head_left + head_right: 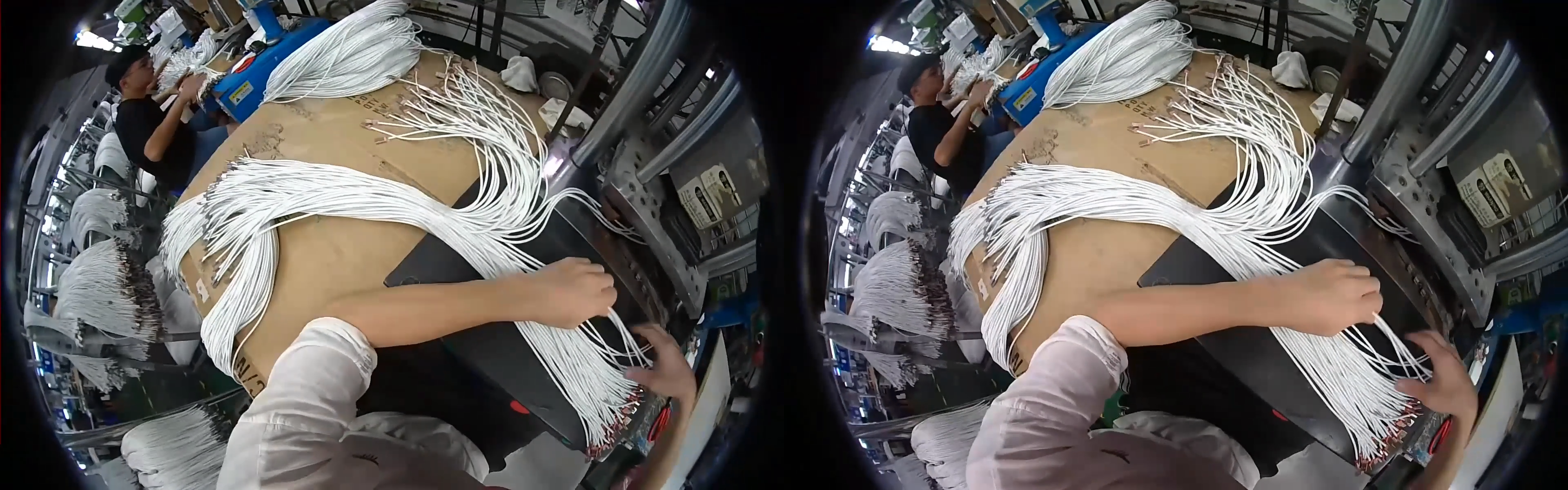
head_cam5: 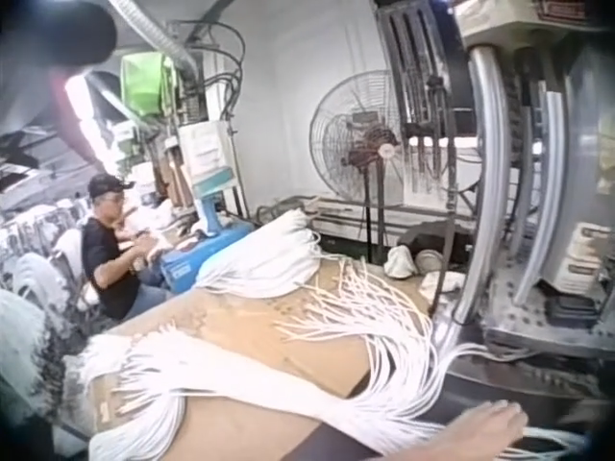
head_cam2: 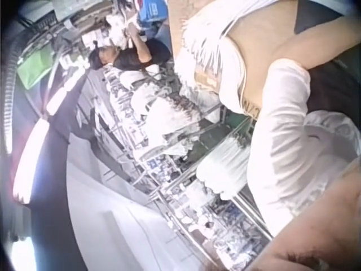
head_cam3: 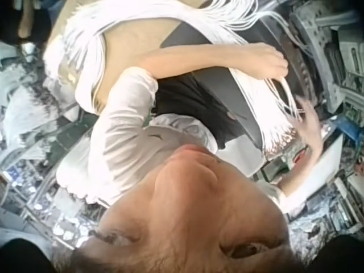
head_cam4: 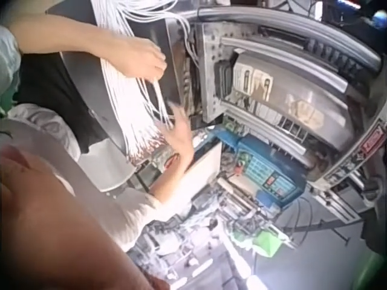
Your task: The person assembles wire harnesses by hand, aligning individual wires with connectors, then securing the connectors using a press machine.
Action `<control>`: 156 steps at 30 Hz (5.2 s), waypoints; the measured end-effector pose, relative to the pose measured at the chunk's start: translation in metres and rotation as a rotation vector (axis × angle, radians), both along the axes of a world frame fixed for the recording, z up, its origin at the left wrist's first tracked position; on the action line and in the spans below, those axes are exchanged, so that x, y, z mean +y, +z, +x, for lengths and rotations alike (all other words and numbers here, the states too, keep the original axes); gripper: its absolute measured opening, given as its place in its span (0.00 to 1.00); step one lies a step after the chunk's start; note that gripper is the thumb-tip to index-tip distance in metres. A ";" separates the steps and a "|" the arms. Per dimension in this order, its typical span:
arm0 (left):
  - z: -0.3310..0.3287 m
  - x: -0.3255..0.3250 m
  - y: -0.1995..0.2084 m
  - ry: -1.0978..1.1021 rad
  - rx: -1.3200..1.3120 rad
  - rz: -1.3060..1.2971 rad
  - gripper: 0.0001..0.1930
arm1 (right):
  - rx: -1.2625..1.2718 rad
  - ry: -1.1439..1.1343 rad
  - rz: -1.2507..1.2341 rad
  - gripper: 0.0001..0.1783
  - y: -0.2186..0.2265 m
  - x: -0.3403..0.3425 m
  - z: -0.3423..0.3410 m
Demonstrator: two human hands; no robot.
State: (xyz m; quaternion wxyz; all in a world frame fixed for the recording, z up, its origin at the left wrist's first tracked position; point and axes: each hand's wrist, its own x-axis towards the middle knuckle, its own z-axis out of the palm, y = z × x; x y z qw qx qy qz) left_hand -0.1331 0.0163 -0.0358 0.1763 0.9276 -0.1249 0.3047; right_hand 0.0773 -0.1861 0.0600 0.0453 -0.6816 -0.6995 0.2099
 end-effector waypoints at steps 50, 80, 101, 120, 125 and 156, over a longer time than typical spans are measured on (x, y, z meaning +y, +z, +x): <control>0.061 -0.055 0.008 -0.038 0.778 -1.418 0.10 | 1.226 -1.027 0.394 0.15 -0.059 0.005 -0.024; 0.055 -0.052 0.013 -0.116 0.745 -1.631 0.12 | 0.992 -0.845 0.129 0.15 -0.046 -0.014 -0.005; 0.055 -0.037 0.026 -0.218 1.061 -1.453 0.15 | 1.043 -0.772 0.234 0.18 -0.057 -0.015 0.001; 0.051 -0.038 0.013 0.253 0.178 -0.512 0.10 | 0.076 -0.336 0.482 0.19 -0.051 0.017 0.021; 0.068 -0.026 0.011 0.310 -0.054 -0.154 0.07 | -0.183 -0.435 0.489 0.17 -0.049 0.038 0.062; -0.011 -0.023 0.074 -0.465 0.072 -1.820 0.12 | -0.387 -0.505 0.636 0.13 -0.057 0.007 0.049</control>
